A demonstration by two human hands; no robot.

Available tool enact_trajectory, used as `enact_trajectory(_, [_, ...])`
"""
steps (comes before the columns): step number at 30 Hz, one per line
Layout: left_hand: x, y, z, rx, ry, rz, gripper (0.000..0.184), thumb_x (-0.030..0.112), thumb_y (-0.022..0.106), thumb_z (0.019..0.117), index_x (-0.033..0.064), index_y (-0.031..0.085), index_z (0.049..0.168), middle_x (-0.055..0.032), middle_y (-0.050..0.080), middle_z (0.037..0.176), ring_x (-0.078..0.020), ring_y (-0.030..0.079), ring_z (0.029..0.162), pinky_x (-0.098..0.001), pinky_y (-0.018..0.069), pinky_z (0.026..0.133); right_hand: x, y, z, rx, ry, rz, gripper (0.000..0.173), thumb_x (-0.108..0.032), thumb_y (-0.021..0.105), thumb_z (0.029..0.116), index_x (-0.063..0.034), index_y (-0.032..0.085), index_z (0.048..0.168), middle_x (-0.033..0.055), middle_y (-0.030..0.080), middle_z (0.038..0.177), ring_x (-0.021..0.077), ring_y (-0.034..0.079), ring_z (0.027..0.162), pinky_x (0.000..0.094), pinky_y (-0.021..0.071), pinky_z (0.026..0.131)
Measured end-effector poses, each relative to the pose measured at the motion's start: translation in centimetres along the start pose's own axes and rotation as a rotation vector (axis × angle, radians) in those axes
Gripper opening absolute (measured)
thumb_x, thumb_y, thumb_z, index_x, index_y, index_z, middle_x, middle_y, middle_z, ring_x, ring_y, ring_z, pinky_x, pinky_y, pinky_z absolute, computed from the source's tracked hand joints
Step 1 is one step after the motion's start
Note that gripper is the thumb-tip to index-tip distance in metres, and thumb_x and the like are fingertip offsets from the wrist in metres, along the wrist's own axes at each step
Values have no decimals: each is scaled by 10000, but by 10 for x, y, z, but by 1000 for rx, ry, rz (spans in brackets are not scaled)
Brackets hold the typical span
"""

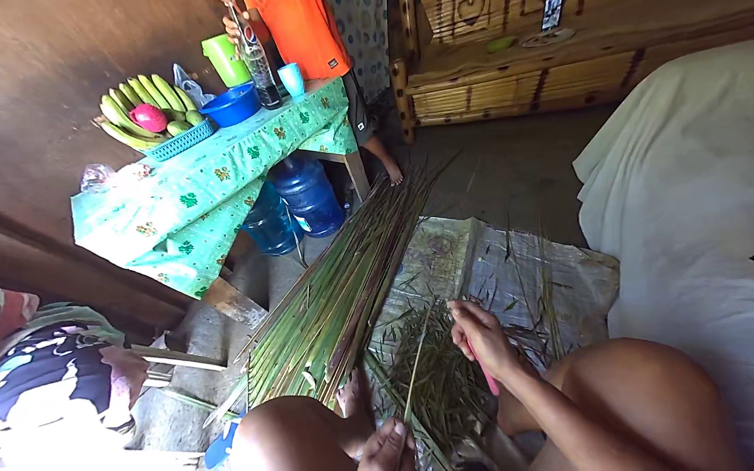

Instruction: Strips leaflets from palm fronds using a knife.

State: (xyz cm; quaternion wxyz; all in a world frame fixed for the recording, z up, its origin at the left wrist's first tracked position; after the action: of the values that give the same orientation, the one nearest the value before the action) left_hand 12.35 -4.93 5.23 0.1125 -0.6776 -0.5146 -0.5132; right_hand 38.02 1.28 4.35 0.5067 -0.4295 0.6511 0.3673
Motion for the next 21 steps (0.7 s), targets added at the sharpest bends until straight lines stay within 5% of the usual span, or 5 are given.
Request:
enact_trajectory(2, [2, 0, 10, -7, -51, -199, 384, 223, 196, 1118, 116, 537, 978, 86, 481, 575, 24, 423, 395, -117, 373, 377, 5, 16, -18, -107, -16, -93, 366, -214, 449, 1078, -15, 530, 1374, -2, 577, 678, 66, 511, 488, 222, 437, 452])
enact_trajectory(7, [5, 8, 27, -177, -145, -617, 408, 285, 208, 1123, 156, 561, 965, 89, 514, 612, 28, 459, 400, -102, 417, 395, 13, 43, -53, -370, -129, -238, 352, -231, 506, 1028, 10, 630, 1253, 14, 609, 751, 64, 540, 575, 243, 473, 544])
enact_trajectory(13, [4, 14, 30, -275, -260, -903, 355, 277, 283, 1108, 141, 577, 964, 67, 535, 631, 12, 477, 397, -110, 433, 393, 19, 49, -55, -348, -283, -465, 359, -272, 501, 1045, -11, 696, 1194, 129, 719, 977, 179, 681, 864, 372, 554, 822])
enact_trajectory(16, [4, 15, 25, -265, -265, -853, 352, 267, 273, 1109, 147, 570, 964, 72, 532, 632, 17, 476, 399, -106, 430, 393, 20, 47, -50, -263, -259, -495, 362, -277, 485, 1051, -18, 710, 1169, 116, 704, 879, 188, 662, 772, 392, 548, 754])
enact_trajectory(21, [-3, 15, 10, -294, -300, -772, 342, 263, 287, 1103, 158, 582, 965, 79, 526, 641, 25, 458, 396, -103, 413, 383, 19, 25, -17, -144, -109, -303, 318, -208, 475, 1063, -15, 684, 1203, -20, 563, 683, 48, 492, 548, 234, 438, 544])
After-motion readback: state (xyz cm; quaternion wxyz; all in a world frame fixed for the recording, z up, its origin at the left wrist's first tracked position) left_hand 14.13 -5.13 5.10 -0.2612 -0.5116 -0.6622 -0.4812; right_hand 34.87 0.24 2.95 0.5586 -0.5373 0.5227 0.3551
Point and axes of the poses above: each hand's wrist, its own z-axis towards the middle knuckle, its own y-axis out of the palm, x = y × z, the point moved 3 cm from there along z, towards the middle knuckle
